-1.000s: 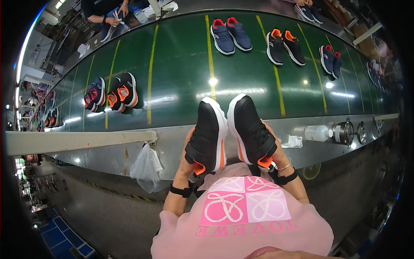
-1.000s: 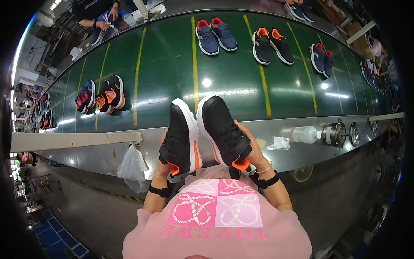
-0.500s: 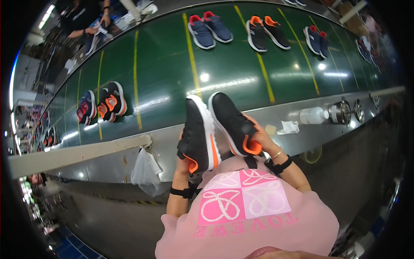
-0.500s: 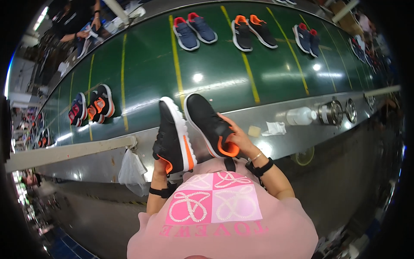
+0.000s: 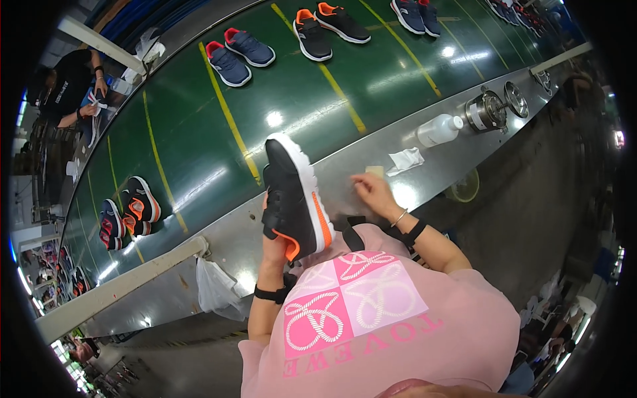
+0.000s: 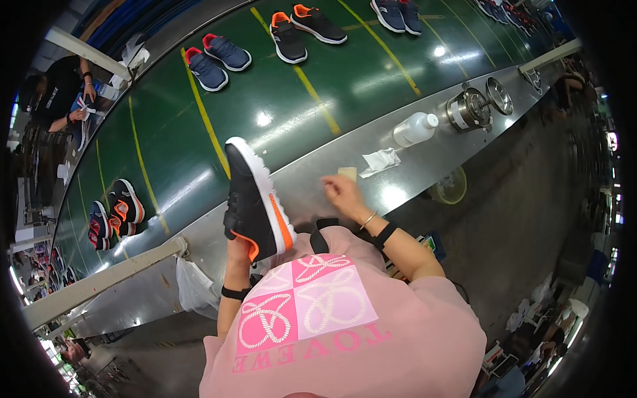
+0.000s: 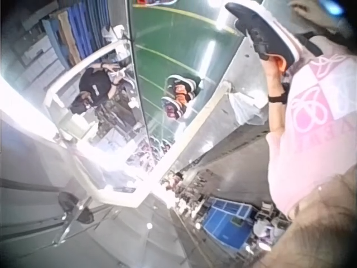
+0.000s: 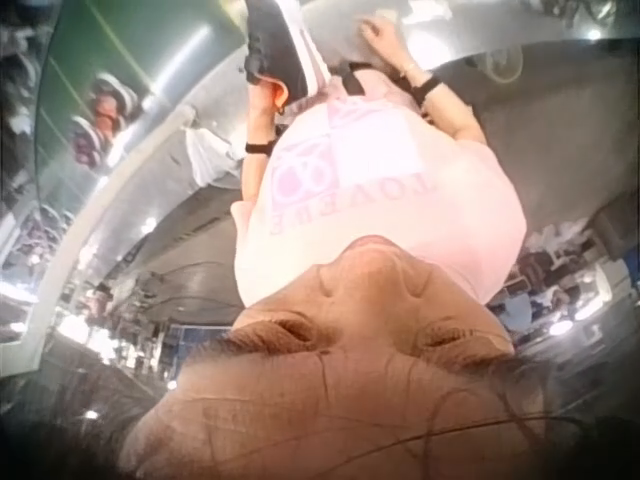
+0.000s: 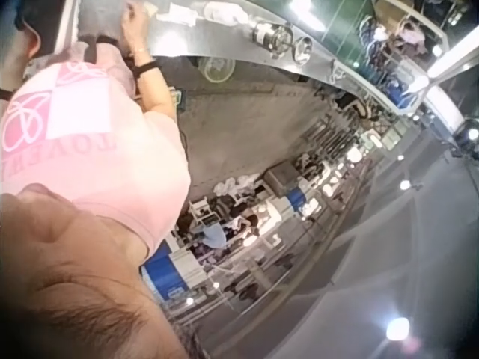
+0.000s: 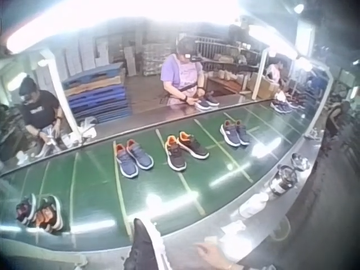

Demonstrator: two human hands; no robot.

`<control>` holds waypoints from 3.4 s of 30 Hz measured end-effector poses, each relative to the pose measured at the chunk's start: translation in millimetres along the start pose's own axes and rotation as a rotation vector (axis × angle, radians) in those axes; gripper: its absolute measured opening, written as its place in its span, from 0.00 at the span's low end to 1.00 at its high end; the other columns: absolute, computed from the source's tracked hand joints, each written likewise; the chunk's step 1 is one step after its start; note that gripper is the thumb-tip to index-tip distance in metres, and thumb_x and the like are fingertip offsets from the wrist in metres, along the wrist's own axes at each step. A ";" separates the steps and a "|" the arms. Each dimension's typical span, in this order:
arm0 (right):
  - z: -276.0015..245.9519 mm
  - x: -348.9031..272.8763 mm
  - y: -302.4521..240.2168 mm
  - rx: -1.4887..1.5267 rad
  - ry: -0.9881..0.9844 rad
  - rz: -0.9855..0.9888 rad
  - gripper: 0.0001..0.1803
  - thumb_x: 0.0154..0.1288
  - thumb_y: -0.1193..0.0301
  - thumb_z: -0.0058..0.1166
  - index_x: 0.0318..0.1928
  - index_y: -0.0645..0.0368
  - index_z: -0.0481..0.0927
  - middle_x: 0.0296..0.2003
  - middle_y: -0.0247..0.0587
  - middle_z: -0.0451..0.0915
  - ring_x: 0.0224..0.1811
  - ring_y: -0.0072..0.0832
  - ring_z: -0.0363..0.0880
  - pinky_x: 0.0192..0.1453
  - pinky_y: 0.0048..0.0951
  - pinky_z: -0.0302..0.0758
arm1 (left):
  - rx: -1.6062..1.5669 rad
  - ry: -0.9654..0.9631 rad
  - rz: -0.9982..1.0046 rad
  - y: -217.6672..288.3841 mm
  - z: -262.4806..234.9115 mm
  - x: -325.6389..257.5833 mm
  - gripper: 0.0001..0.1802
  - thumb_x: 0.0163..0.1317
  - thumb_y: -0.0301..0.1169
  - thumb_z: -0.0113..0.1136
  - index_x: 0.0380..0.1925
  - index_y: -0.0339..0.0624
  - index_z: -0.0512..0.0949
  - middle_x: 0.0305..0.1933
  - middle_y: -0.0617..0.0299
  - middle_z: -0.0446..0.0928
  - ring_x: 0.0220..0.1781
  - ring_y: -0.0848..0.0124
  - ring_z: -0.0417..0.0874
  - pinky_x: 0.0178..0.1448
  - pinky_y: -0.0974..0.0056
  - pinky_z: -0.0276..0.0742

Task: Inspecting finished shoes and cleaning minor blemishes with a cloth and solution on a factory finishing line.

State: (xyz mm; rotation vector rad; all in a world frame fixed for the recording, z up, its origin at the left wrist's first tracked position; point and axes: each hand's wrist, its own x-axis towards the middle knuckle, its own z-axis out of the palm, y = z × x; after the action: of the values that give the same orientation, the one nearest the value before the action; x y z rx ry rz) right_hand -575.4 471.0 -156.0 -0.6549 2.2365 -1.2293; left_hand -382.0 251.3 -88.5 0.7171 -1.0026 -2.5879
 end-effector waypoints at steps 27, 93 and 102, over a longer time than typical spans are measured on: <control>-121.9 21.1 83.1 0.288 0.165 -0.071 0.10 0.64 0.77 0.44 0.33 0.59 0.82 0.33 0.34 0.81 0.37 0.21 0.77 0.43 0.22 0.71 | 0.421 0.255 -0.206 -139.1 23.5 82.9 0.26 0.66 0.16 0.46 0.64 0.40 0.66 0.57 0.58 0.75 0.57 0.67 0.77 0.63 0.64 0.74; -5.7 108.7 -9.9 0.018 0.301 -0.278 0.06 0.60 0.78 0.62 0.39 0.59 0.85 0.29 0.40 0.76 0.28 0.33 0.76 0.31 0.30 0.72 | 0.531 0.132 -0.013 -139.5 32.0 86.2 0.28 0.70 0.23 0.50 0.69 0.42 0.58 0.66 0.56 0.66 0.64 0.69 0.71 0.67 0.65 0.71; -1.9 128.4 -17.8 0.003 0.273 -0.324 0.04 0.62 0.77 0.60 0.37 0.60 0.83 0.31 0.42 0.75 0.31 0.37 0.77 0.36 0.33 0.75 | 0.548 0.127 -0.008 -147.7 28.1 81.1 0.29 0.69 0.20 0.49 0.69 0.41 0.57 0.66 0.56 0.66 0.65 0.68 0.71 0.67 0.65 0.70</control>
State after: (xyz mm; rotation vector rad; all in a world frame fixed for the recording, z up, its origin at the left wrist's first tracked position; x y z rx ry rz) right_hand -671.0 383.8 -164.7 -0.9249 2.4126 -1.5597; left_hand -476.0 339.7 -200.4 0.9935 -1.6874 -2.2403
